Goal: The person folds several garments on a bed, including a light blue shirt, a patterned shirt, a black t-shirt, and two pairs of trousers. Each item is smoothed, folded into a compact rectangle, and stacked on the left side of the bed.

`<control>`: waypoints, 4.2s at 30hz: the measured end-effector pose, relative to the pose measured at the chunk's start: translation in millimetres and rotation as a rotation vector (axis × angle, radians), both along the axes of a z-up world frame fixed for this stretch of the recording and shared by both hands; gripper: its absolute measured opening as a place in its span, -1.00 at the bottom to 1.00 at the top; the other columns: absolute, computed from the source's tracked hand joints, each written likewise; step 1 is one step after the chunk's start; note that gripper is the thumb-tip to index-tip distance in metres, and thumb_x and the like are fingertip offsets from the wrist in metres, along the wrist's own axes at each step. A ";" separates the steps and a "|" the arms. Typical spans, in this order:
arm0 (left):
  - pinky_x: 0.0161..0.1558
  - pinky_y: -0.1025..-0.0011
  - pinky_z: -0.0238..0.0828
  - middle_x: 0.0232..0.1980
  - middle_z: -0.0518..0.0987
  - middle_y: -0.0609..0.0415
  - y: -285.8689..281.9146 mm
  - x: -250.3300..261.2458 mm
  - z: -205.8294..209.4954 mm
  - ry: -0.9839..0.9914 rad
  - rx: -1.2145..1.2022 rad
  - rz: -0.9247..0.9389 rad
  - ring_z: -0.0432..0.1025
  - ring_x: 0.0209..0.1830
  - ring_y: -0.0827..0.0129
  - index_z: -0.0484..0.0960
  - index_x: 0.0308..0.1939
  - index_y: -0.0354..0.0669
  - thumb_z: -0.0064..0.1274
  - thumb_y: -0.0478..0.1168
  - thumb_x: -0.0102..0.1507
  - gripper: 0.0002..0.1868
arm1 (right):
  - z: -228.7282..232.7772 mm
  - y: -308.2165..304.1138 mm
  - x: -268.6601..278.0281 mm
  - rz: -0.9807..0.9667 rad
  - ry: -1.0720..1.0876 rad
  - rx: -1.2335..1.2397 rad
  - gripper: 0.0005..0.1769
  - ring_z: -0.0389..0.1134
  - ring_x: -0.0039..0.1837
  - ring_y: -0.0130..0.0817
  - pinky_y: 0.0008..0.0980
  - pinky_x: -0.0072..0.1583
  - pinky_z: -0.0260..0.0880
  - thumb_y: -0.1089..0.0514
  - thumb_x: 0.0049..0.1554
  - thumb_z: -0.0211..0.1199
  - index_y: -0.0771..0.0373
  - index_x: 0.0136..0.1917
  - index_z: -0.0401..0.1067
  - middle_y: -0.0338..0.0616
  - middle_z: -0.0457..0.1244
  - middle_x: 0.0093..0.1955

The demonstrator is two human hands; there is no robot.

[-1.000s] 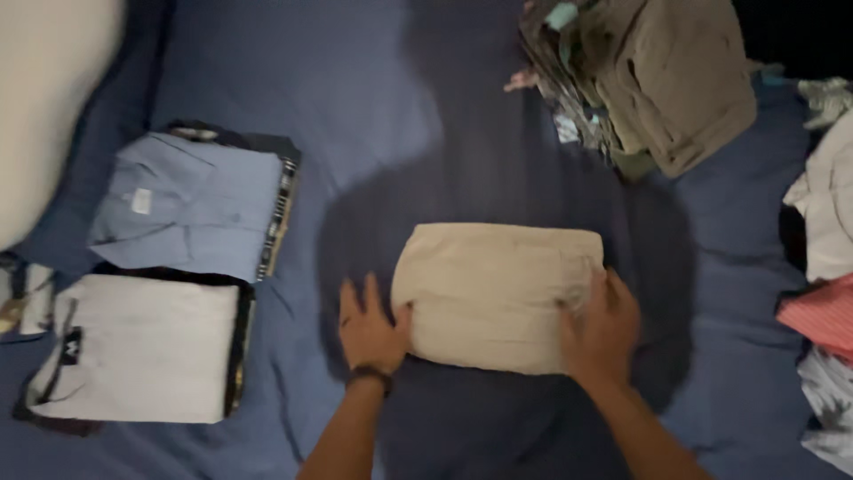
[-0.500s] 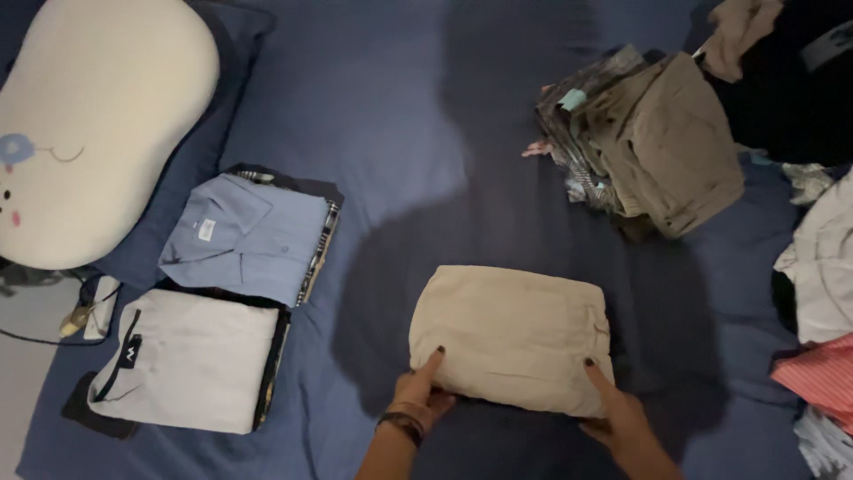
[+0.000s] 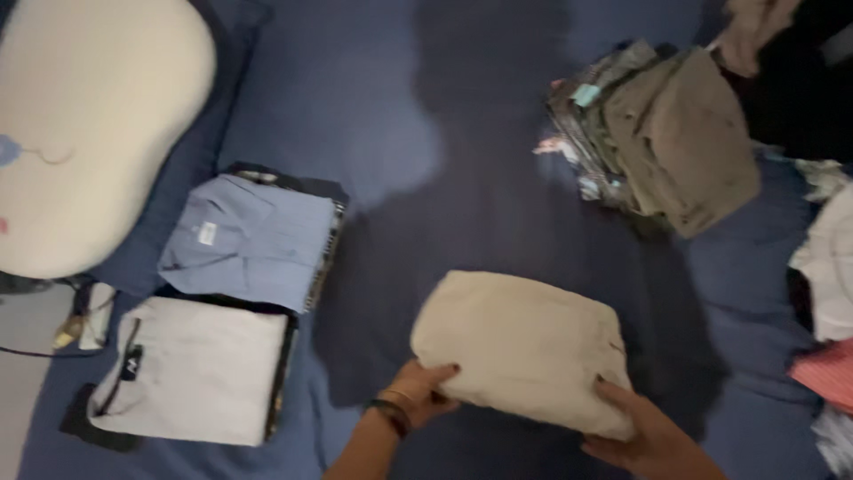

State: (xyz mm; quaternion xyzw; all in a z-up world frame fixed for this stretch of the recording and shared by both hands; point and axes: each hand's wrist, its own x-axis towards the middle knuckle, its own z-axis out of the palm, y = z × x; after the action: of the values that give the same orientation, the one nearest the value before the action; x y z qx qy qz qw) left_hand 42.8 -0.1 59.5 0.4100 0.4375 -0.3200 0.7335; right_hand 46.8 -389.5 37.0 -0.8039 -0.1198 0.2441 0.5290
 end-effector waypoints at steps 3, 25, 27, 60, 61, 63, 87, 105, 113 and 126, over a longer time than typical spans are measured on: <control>-0.06 0.12 0.64 0.20 0.58 -0.18 16.5 11.0 17.6 -0.015 0.071 -0.013 0.55 0.10 0.03 0.34 0.37 -0.29 0.18 -0.25 0.25 -0.37 | 6.9 31.7 26.6 -0.957 1.218 -0.154 -0.34 0.27 0.26 -0.02 -0.13 0.18 0.42 -0.01 0.13 0.36 0.19 0.45 0.38 0.05 0.22 0.21; -0.18 0.25 0.64 0.16 0.59 -0.06 421.6 281.8 55.3 -0.864 0.792 -0.012 0.60 0.02 0.13 0.33 0.35 -0.18 0.16 -0.41 0.12 -0.30 | 40.8 440.3 344.0 -0.219 0.585 0.520 -0.44 0.38 0.21 -0.22 -0.11 0.24 0.42 -0.05 0.18 0.23 0.22 0.38 0.38 -0.07 0.34 0.24; -0.10 0.23 0.59 0.12 0.63 -0.13 446.9 293.0 4.3 -0.872 1.083 -0.128 0.60 0.02 0.06 0.41 0.30 -0.24 0.30 -0.31 0.08 -0.29 | -1.5 480.0 342.4 -0.346 0.650 0.391 -0.38 0.36 0.27 -0.22 0.01 0.20 0.44 0.01 0.09 0.24 0.05 0.42 0.28 -0.18 0.30 0.30; 0.44 -0.32 -0.45 0.63 -0.24 -0.30 19.8 179.0 21.8 -0.979 1.063 -1.352 -0.38 0.63 -0.20 -0.02 0.58 0.10 0.20 0.18 0.15 0.04 | 3.1 108.8 267.4 -0.703 -0.614 -0.644 -0.73 0.42 0.16 -0.02 -0.12 0.23 0.40 0.07 0.17 0.29 0.25 0.08 0.53 0.05 0.40 0.08; 0.46 -0.30 -0.49 0.64 -0.27 -0.29 -1.7 173.1 20.4 -0.931 1.039 -1.376 -0.41 0.64 -0.18 -0.04 0.58 0.13 0.18 0.20 0.17 0.03 | 2.0 85.1 272.3 -0.722 -0.692 -0.685 -0.73 0.40 0.18 0.03 -0.10 0.25 0.39 0.07 0.18 0.31 0.26 0.08 0.52 0.07 0.38 0.09; 0.50 -0.27 -0.57 0.66 -0.33 -0.26 -43.0 168.7 16.5 -0.836 0.984 -1.417 -0.47 0.66 -0.14 -0.07 0.59 0.19 0.12 0.26 0.20 0.01 | -1.5 41.3 287.2 -0.716 -0.721 -0.675 -0.73 0.37 0.20 0.05 -0.06 0.26 0.35 0.06 0.21 0.30 0.27 0.09 0.51 0.03 0.40 0.05; 0.55 -0.17 -0.63 0.70 -0.48 -0.06 -124.8 190.5 -15.2 -0.313 1.208 -1.650 -0.60 0.69 0.05 -0.29 0.64 0.27 -0.21 0.44 0.26 0.01 | -56.5 -161.7 414.2 -0.747 0.380 0.134 -0.34 0.28 0.32 -0.04 -0.18 0.32 0.22 -0.01 0.10 0.17 0.44 0.36 0.41 0.09 0.32 0.31; 0.51 -0.20 -0.55 0.71 -0.51 -0.08 -121.7 176.8 -8.0 -0.330 1.158 -1.565 -0.57 0.68 0.04 -0.31 0.65 0.32 -0.19 0.38 0.27 -0.01 | 171.3 -42.0 340.9 -0.409 -0.323 0.132 -0.39 0.43 0.18 -0.22 -0.30 0.20 0.49 0.28 -0.05 0.44 0.41 0.27 0.40 0.03 0.38 0.19; 0.38 -0.32 -0.29 0.65 0.11 0.04 -98.2 92.1 19.0 -0.605 0.702 -0.570 -0.08 0.64 0.01 0.06 0.62 0.11 -0.33 0.50 0.27 -0.04 | 205.3 70.5 129.8 0.159 -0.684 -0.106 -0.40 0.35 0.26 0.06 -0.08 0.25 0.37 0.28 -0.07 0.40 0.20 0.26 0.44 0.09 0.31 0.21; 0.42 0.14 0.11 0.51 0.39 -0.04 -8.7 -63.9 -32.6 -0.084 0.059 0.605 0.23 0.49 0.03 0.36 0.47 -0.18 0.00 0.12 0.27 -0.25 | 33.6 75.1 25.7 -0.132 -0.199 -0.360 -0.43 0.34 0.28 0.01 -0.17 0.29 0.34 0.00 -0.03 0.40 0.23 0.21 0.45 0.06 0.33 0.19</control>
State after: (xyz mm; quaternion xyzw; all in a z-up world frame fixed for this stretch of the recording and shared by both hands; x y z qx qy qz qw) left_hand -21.1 -8.8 26.9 0.2950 0.5180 -0.0572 0.8008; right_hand 72.6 -314.4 70.7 -0.9116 -0.0730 0.1456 0.3773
